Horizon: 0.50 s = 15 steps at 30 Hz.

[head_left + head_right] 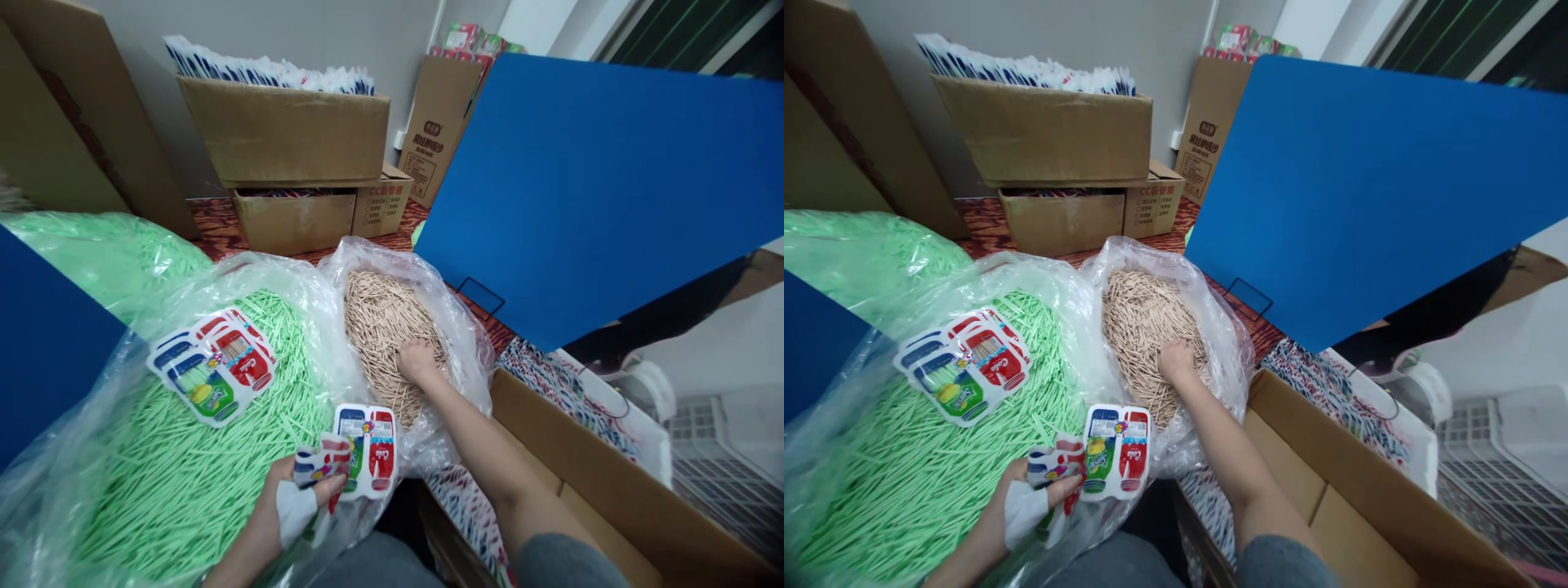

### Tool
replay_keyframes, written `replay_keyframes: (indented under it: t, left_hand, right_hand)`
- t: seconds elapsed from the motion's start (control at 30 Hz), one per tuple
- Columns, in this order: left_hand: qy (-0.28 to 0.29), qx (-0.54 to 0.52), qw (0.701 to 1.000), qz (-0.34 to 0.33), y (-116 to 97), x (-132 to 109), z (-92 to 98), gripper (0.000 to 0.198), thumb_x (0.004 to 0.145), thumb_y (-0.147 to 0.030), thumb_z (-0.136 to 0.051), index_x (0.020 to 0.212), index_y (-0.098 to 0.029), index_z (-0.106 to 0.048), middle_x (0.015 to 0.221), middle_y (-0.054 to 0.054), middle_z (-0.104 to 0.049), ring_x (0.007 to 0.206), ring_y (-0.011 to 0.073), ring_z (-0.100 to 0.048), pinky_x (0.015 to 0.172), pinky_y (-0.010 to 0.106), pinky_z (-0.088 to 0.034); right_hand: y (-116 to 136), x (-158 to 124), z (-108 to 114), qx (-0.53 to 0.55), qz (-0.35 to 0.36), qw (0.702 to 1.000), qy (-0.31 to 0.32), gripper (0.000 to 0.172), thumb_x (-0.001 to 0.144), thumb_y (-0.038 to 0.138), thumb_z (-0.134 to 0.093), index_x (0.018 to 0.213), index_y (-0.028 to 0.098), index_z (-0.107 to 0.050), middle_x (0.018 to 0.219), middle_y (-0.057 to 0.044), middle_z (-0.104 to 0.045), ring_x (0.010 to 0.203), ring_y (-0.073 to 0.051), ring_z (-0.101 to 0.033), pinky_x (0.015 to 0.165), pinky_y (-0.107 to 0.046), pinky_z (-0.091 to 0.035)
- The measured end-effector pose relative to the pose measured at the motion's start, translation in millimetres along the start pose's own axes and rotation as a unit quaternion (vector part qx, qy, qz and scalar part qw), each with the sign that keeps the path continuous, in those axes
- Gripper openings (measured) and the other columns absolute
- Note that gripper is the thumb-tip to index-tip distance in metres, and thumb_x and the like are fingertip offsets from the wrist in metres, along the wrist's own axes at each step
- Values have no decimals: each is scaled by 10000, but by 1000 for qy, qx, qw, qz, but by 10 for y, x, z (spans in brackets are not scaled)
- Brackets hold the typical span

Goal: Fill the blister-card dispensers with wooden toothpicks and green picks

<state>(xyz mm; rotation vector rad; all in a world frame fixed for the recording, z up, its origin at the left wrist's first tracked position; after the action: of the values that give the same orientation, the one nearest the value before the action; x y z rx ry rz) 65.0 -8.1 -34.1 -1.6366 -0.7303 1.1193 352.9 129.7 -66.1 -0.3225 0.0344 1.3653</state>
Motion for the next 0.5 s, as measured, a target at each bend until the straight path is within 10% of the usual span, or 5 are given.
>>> replay_keyframes:
  t: [0.5]
  left_hand:
    - [-21, 11, 999, -28, -137, -48, 9, 205, 639, -320, -765, 746, -145, -764, 768, 82, -763, 744, 273, -711, 697, 335, -566]
  right_hand:
    - [-194, -95, 188, 68, 7, 997, 20, 285, 877, 120, -404, 1071, 72, -607, 1041, -238, -668, 1054, -300, -614, 919, -457, -365]
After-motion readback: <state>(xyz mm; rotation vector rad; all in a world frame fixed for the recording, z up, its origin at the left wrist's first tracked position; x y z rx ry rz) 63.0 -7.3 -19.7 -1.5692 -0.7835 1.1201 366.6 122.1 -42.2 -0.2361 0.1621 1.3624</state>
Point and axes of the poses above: each hand's wrist, its own x-axis towards the middle knuckle, its own z-axis out of the back of the hand, y = z × x, the point moved 3 cm from there along x, towards the middle knuckle
